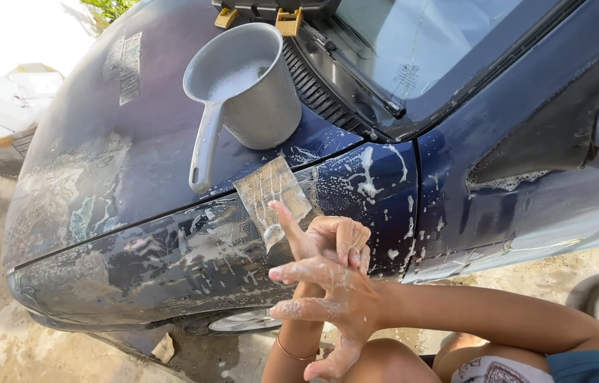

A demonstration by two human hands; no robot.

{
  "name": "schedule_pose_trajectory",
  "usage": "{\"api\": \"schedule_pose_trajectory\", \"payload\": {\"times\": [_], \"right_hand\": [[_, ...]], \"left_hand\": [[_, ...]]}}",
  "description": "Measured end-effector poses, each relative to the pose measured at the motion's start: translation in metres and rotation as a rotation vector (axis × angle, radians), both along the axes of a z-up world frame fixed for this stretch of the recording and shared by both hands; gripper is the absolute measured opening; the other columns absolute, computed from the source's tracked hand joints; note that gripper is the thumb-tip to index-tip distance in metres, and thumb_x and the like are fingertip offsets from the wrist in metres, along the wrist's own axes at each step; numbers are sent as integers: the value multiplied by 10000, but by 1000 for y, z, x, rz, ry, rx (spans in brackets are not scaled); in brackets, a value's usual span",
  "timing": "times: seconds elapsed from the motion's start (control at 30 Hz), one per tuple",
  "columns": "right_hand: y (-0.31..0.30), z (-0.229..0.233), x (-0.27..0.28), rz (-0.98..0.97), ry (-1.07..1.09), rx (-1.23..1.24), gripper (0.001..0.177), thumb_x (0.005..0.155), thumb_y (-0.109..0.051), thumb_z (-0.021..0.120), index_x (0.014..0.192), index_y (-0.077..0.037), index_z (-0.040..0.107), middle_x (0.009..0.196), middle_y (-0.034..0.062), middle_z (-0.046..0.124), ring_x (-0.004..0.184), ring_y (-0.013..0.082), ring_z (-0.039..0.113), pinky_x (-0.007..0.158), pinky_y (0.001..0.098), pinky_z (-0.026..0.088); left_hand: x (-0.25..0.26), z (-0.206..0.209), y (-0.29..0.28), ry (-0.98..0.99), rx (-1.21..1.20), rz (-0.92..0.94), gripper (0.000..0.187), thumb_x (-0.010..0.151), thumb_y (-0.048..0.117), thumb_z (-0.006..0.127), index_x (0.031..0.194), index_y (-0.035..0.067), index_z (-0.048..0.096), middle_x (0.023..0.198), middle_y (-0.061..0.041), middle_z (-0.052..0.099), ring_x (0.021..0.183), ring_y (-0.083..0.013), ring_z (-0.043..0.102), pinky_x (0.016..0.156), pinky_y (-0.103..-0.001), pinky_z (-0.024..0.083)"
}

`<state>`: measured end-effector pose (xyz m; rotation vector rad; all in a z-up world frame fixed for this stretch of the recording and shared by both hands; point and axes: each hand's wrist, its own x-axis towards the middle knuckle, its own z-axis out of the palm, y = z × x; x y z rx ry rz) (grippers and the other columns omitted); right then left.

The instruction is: The person scrubs the front bumper of a blue car with a soapy sponge, moving from the lower section to the upper edge near the hood. They then use their hands to wipe the soapy surface before resuming scrubbing with the sponge.

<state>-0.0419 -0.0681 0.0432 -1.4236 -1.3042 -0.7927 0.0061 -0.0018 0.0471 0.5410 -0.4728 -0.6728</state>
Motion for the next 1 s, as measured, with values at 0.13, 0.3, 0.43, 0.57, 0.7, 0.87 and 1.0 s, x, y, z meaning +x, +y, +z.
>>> {"api": "schedule_pose_trajectory", "payload": {"times": [0.13, 0.3, 0.43, 0.57, 0.7, 0.87, 1.0], "right_hand": [[-1, -22, 0, -61, -28, -30, 623, 1048, -603, 489, 1460, -136, 518, 1519, 187, 440, 1292, 309, 556, 1138, 793, 269], [-24, 23, 8, 179, 185, -144, 506, 1078, -447, 417, 791, -81, 615, 786, 48, 615, 705, 229, 567, 745, 355, 466], [-5, 3, 25, 791, 808, 59, 745, 1063, -468, 237, 633, -55, 684, 544, 55, 639, 479, 130, 618, 546, 217, 344], [71, -44, 49, 1895, -49, 1680, 396, 1023, -105, 511, 675, -110, 700, 671, 3, 688, 715, 121, 701, 1132, 350, 427], [77, -23, 41, 1995, -132, 1853, 342, 985, -169, 616, 671, -103, 734, 653, 59, 707, 673, 180, 689, 795, 283, 573], [69, 5, 28, 2056, 55, 1817, 456, 1025, -139, 491, 629, -105, 714, 608, 61, 680, 654, 173, 644, 908, 290, 520], [-2, -9, 40, 1223, 618, 1041, 573, 1050, -290, 400, 619, -107, 729, 558, 74, 687, 542, 164, 613, 717, 278, 478]], "left_hand": [[3, -10, -6, 50, 11, 120, 1034, 733, 921, 41, 428, 28, 462, 408, -102, 402, 358, -181, 357, 349, -269, 421], [24, -19, 13, -206, -36, 149, 863, 930, 731, 119, 622, 58, 563, 622, -52, 539, 560, -143, 547, 616, -293, 629], [0, 9, 1, -513, 182, 383, 637, 1081, 431, 268, 776, 1, 625, 832, -103, 478, 740, -214, 470, 651, -434, 552], [-11, 12, -3, -702, 197, 487, 675, 1097, 384, 231, 626, 18, 547, 567, -103, 450, 479, -224, 424, 460, -399, 509], [-2, 5, 0, -734, 216, 491, 660, 1092, 380, 237, 677, 7, 590, 623, -127, 519, 562, -244, 498, 554, -375, 519], [9, -14, 11, -772, 265, 516, 651, 1081, 372, 248, 780, -15, 675, 735, -175, 657, 727, -285, 644, 741, -327, 539], [26, -36, 12, -761, 290, 506, 656, 1076, 368, 254, 831, -26, 718, 791, -198, 726, 809, -306, 717, 835, -304, 549]]}}
